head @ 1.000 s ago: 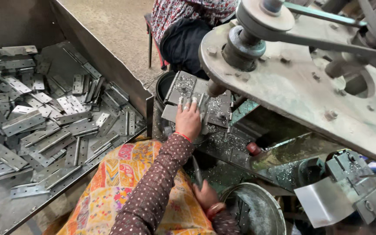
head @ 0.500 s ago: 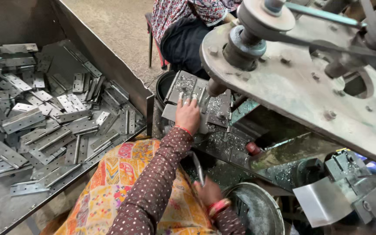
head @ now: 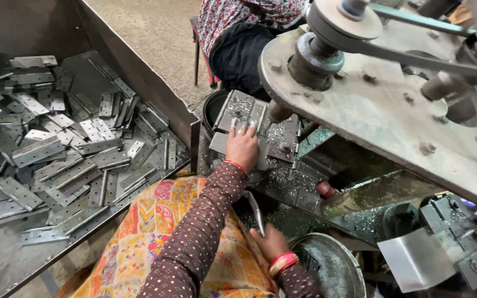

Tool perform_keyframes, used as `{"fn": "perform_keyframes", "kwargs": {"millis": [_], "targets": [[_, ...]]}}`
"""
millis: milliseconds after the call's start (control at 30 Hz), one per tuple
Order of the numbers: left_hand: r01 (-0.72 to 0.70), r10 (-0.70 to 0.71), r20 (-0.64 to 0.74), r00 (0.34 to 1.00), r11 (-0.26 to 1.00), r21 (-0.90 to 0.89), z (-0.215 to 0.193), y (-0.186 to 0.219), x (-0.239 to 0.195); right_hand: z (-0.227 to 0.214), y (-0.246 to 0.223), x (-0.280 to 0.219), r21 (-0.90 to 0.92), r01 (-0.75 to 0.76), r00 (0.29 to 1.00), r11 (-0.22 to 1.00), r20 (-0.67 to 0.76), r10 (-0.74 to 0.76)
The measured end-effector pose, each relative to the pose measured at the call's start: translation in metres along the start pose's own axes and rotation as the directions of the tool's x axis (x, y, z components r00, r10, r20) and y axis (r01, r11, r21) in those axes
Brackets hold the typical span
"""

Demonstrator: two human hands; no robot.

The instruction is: The person picks up metal brackets from a large bin, places them onto a machine jig one at a time, and moves them aside after the machine process. They handle the brackets by hand and operate the machine in a repetitive sequence.

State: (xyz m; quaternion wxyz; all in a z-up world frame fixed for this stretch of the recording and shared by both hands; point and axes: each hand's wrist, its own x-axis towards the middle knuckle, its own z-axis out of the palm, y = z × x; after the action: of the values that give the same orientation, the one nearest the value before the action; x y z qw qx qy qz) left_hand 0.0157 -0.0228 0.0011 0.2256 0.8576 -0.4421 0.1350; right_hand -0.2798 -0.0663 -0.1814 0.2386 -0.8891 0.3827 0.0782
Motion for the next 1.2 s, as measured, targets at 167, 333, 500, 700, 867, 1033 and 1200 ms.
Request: {"fn": "perform_keyframes", "kwargs": {"millis": [167,333,500,700,867,1033,1200], "targets": [[-0.021,0.021,-0.056,0.998,1.0,0.008,-0.001,-0.002,0.003,0.045,-0.008,0.005,0.093,-0.052,0.997,0.994,-0.06,0.057],[-0.012,0.014,0.048,0.999,0.999,-0.05,-0.016,-0.002,-0.008,0.022,-0.018,0.001,0.103,-0.107,0.994,0.989,0.042,0.103],[0.082,-0.082,-0.054,0.995,0.997,-0.003,-0.006,-0.012,0.018,-0.041,-0.024,-0.003,0.129,0.014,1.0,0.992,0.004,-0.014],[0.133,-0.119,-0.174,0.978,0.989,0.069,-0.031,-0.04,-0.018,-0.044,-0.01,0.01,-0.055,0.026,0.998,0.998,-0.048,-0.028],[0.301,-0.21,-0.401,0.892,0.937,0.179,-0.043,-0.142,-0.084,-0.061,-0.028,0.001,0.101,-0.106,0.992,0.989,0.079,0.098],[0.701,-0.643,-0.282,0.712,0.628,0.339,-0.038,-0.305,-0.187,-0.064,-0.031,0.002,0.151,-0.077,0.994,0.985,0.09,0.064],[0.638,-0.557,-0.312,0.77,0.65,0.413,-0.051,-0.351,-0.281,-0.057,-0.023,0.011,0.173,-0.091,0.994,0.981,0.073,0.08]]}}
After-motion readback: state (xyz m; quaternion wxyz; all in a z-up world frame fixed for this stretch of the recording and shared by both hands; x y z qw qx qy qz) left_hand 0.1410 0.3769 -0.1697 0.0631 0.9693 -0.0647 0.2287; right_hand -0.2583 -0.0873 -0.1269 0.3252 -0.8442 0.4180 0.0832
